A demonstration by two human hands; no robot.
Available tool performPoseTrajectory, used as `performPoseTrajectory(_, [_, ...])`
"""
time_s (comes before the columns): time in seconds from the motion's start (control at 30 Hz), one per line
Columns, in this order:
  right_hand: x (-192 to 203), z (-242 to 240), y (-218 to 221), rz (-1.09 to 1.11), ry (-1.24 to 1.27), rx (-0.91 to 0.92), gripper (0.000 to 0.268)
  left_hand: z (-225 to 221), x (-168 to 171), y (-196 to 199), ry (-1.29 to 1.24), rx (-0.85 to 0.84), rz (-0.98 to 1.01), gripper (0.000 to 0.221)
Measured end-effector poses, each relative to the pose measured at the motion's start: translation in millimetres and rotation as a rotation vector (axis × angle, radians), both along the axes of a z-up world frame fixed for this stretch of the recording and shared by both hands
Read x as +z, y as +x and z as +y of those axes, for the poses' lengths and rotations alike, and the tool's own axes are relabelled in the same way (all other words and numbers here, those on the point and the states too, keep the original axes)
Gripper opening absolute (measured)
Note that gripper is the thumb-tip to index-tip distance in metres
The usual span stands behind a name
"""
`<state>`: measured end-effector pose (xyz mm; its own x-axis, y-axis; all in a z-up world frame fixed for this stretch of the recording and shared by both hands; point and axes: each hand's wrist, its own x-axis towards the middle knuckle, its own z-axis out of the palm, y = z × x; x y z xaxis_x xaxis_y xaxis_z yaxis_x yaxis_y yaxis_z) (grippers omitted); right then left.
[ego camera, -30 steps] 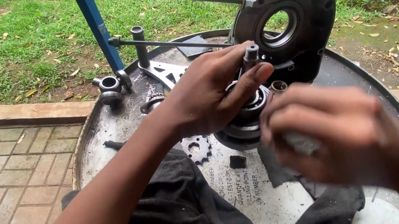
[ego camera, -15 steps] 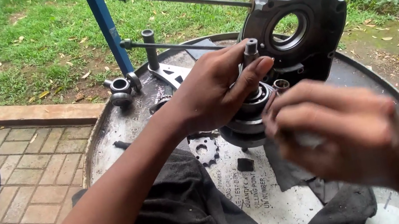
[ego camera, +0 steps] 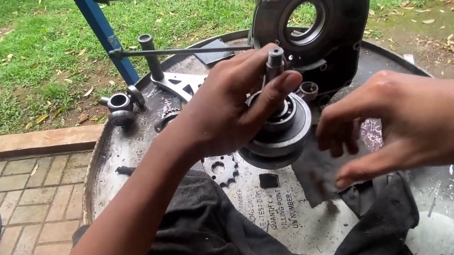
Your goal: Attempting to insert a small metal pin into a motorcycle crankshaft assembly over an engine casing.
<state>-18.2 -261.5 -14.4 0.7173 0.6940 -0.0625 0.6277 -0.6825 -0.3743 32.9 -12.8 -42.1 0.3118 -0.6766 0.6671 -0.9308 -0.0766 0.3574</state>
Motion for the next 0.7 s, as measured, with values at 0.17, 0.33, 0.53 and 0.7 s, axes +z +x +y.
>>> performPoseTrajectory(0.17, [16,3,13,0.144,-0.466,-0.77,0.029,2,-3,4,0.001,0.014,0.083,0.024])
performPoseTrajectory(0.33, [14,-19,21,0.223,-0.58,-0.94,0.05,0,-1,5,-0.029,0.002,0.095,0.024])
performPoseTrajectory(0.53, [14,-15,12,0.307,-0.484,-1.05,0.047,-2,-2,0,-0.025,-0.013,0.098,0.028])
performPoseTrajectory(0.7, [7,-11,9,0.378,-0.433,-0.999,0.026,-3,0,-2,0.007,-0.02,0.052,0.026])
